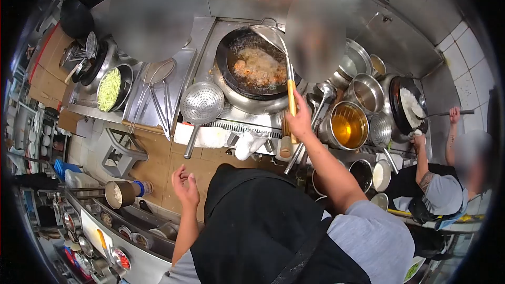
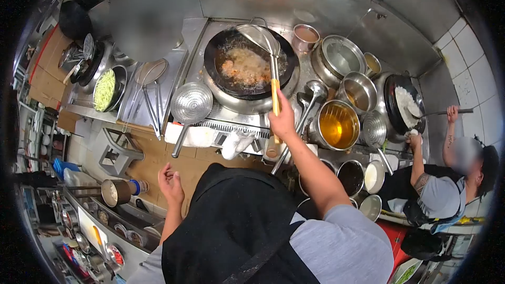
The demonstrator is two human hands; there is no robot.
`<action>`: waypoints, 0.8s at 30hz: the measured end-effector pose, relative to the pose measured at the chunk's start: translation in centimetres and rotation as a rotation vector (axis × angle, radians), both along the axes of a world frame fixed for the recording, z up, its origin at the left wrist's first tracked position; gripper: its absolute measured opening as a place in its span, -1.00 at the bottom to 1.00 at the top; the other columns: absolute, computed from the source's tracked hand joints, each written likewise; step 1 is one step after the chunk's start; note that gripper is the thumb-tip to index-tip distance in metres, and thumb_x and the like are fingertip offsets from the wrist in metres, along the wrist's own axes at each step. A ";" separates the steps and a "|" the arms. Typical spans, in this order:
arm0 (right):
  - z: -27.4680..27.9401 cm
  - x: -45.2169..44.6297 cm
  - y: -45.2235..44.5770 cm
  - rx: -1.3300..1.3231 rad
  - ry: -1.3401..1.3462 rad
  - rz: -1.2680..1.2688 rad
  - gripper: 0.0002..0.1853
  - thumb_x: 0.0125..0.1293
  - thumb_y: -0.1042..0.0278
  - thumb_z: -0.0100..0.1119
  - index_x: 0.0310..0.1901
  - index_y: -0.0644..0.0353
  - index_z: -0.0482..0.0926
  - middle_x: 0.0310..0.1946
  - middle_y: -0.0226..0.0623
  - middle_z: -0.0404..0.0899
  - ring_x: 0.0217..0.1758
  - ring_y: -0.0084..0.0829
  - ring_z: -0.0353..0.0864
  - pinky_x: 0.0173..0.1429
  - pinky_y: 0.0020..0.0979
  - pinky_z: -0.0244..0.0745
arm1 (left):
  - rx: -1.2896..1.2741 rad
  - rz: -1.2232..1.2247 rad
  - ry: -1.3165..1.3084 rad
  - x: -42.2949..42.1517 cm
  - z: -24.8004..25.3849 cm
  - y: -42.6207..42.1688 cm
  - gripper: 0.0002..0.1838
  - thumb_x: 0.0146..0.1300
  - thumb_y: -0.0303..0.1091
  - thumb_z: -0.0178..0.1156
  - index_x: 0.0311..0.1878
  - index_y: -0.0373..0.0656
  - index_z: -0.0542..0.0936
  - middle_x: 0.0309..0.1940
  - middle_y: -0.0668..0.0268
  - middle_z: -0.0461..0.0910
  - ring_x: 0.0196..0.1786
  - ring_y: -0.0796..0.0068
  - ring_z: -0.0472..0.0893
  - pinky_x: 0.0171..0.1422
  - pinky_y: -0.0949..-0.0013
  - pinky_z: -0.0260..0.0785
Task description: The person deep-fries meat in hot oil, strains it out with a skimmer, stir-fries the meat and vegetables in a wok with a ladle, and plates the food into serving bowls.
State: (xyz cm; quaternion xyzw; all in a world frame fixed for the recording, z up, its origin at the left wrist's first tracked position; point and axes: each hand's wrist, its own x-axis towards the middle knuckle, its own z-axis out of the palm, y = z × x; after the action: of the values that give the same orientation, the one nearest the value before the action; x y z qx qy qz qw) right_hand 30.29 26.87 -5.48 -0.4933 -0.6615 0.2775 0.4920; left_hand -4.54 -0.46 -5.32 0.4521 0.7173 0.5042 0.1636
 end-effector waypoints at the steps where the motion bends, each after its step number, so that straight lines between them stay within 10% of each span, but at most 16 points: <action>1: 0.7 -0.5 -0.1 -0.032 -0.080 -0.017 -0.20 0.05 0.59 0.14 0.44 0.17 0.27 0.17 0.06 0.48 0.26 0.05 0.47 0.35 -0.21 0.38 | 0.048 0.020 -0.024 0.0 0.6 0.5 -0.57 0.24 -0.52 0.21 0.19 -0.32 0.49 0.02 0.17 0.48 -0.14 0.44 0.53 0.03 0.38 0.41; 9: -0.5 -3.4 -2.0 -0.287 -0.497 0.070 -0.20 0.12 0.57 0.17 0.47 0.06 0.24 0.14 0.06 0.39 0.17 0.06 0.47 0.31 -0.15 0.41 | 0.126 -0.300 -0.066 -1.7 5.0 10.8 -0.74 0.28 -0.51 0.21 0.03 -0.34 0.58 -0.10 0.21 0.55 -0.14 0.46 0.53 0.06 0.42 0.38; 12: 2.3 -5.3 -5.3 -0.012 -0.683 -0.125 -0.22 0.14 0.39 0.27 0.45 0.13 0.27 0.18 0.12 0.36 0.26 0.07 0.37 0.39 -0.02 0.27 | 0.122 -0.435 -0.351 -1.7 4.8 15.2 -0.74 0.30 -0.49 0.21 0.04 -0.32 0.58 -0.09 0.26 0.56 -0.11 0.49 0.53 0.09 0.42 0.37; 24: 3.1 -15.6 -20.2 -0.440 -0.054 0.035 -0.58 0.26 0.38 0.26 0.17 0.19 0.55 -0.15 -0.15 0.64 -0.17 -0.25 0.67 -0.04 -0.27 0.57 | -0.278 -1.154 -0.633 -1.5 2.4 20.0 -0.76 0.30 -0.54 0.20 0.03 -0.30 0.55 -0.08 0.26 0.59 -0.03 0.50 0.56 0.16 0.41 0.39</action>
State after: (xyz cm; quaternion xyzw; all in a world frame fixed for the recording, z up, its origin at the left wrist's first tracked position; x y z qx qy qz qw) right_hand 14.70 6.63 -2.43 -0.5844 -0.6065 0.4102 0.3497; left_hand -6.04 19.56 -2.90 0.5683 0.3366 0.3472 0.6658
